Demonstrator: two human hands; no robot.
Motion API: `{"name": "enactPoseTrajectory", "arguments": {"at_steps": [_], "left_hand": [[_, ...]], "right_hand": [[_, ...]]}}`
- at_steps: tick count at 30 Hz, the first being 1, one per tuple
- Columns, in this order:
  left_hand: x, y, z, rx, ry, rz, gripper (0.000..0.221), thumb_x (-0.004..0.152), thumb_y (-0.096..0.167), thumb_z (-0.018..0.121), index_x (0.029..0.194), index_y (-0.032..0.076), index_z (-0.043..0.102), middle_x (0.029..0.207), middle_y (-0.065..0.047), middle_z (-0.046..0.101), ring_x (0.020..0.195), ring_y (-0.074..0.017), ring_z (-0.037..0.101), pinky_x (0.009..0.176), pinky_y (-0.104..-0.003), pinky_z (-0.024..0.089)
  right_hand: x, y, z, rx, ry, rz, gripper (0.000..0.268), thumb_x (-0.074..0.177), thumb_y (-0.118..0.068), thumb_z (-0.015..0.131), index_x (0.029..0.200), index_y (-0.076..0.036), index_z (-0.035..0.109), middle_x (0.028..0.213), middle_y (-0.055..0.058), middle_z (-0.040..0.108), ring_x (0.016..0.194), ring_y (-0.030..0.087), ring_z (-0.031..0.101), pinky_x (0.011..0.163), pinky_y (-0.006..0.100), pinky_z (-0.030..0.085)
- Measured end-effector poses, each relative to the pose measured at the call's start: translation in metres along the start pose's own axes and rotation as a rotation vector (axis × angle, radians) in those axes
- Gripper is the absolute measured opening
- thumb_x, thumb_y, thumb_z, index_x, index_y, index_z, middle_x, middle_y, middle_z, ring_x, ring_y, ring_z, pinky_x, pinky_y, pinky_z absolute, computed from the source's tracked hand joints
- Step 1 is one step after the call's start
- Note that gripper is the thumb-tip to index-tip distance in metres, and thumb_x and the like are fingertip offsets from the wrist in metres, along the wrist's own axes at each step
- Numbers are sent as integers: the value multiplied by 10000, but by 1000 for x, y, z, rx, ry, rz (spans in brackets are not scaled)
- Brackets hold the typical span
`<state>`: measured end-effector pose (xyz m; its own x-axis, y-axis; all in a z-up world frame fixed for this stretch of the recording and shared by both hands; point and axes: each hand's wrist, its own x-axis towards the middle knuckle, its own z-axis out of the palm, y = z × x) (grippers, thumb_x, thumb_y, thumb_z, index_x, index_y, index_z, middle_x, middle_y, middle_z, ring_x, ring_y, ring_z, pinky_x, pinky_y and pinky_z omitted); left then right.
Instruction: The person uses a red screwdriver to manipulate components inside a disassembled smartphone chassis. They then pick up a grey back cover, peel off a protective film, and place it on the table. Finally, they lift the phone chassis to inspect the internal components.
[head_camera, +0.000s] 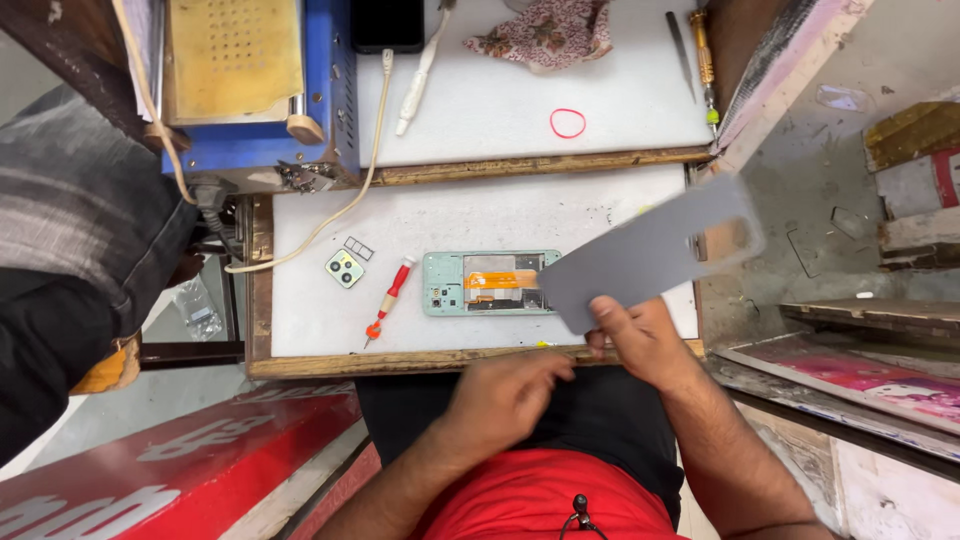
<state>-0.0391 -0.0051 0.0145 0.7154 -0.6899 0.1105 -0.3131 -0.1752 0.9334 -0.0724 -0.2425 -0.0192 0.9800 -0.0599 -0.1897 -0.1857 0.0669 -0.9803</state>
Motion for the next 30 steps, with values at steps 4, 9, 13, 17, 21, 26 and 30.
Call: {"name": "enactPoseTrajectory", "arguments": {"at_steps": [4,9,13,17,21,26,30], "left_hand": [[13,-9,-36,-646,75,-235,365,984,230,628,1297,58,552,1014,-49,721,875,-117,707,780,-264,614],[33,-23,-37,-630,158,-255,323,1064,259,638,1184,-41,632,913,-86,695,719,-120,660,643,-260,573],[34,-28,-23,-737,269,-224,257,1002,185,630,1158,-17,596,933,-61,677,686,-109,639,590,-265,564],[30,-35,-12,-772,163,-149,256,1106,211,546,1130,-28,633,891,-74,675,720,-112,642,622,-263,548],[29,-42,-10,-745,146,-148,284,1120,247,500,1109,-12,616,865,-66,661,704,-105,627,619,-259,535],[27,-43,-9,-499,25,-140,294,1093,244,499,1022,-8,633,743,-60,665,644,-134,665,586,-280,563],[27,-44,-9,-361,-40,-49,332,1111,253,496,963,-3,648,702,-58,668,643,-154,691,601,-297,569]], "right_hand": [[7,-18,15,-229,-276,111,223,1017,-188,595,971,14,679,689,46,658,576,115,625,526,269,533],[24,-32,37,-291,-150,-50,162,998,-159,596,1008,-6,649,716,19,688,614,79,653,563,234,550],[25,-27,47,-54,-85,-60,116,1039,-102,584,1000,-2,628,794,33,661,660,68,601,586,219,497],[15,-12,53,5,-81,23,76,1028,-77,582,1003,-10,608,773,43,675,649,55,600,564,199,484],[10,-1,60,74,-36,-1,76,1025,-80,565,1013,-16,604,791,34,668,665,62,644,563,193,487],[9,4,55,4,174,-111,123,1066,-118,563,1012,-10,589,767,42,619,620,60,575,537,198,459],[11,2,47,52,311,-154,143,1071,-136,529,1013,-9,558,798,57,643,617,61,577,529,201,473]]}}
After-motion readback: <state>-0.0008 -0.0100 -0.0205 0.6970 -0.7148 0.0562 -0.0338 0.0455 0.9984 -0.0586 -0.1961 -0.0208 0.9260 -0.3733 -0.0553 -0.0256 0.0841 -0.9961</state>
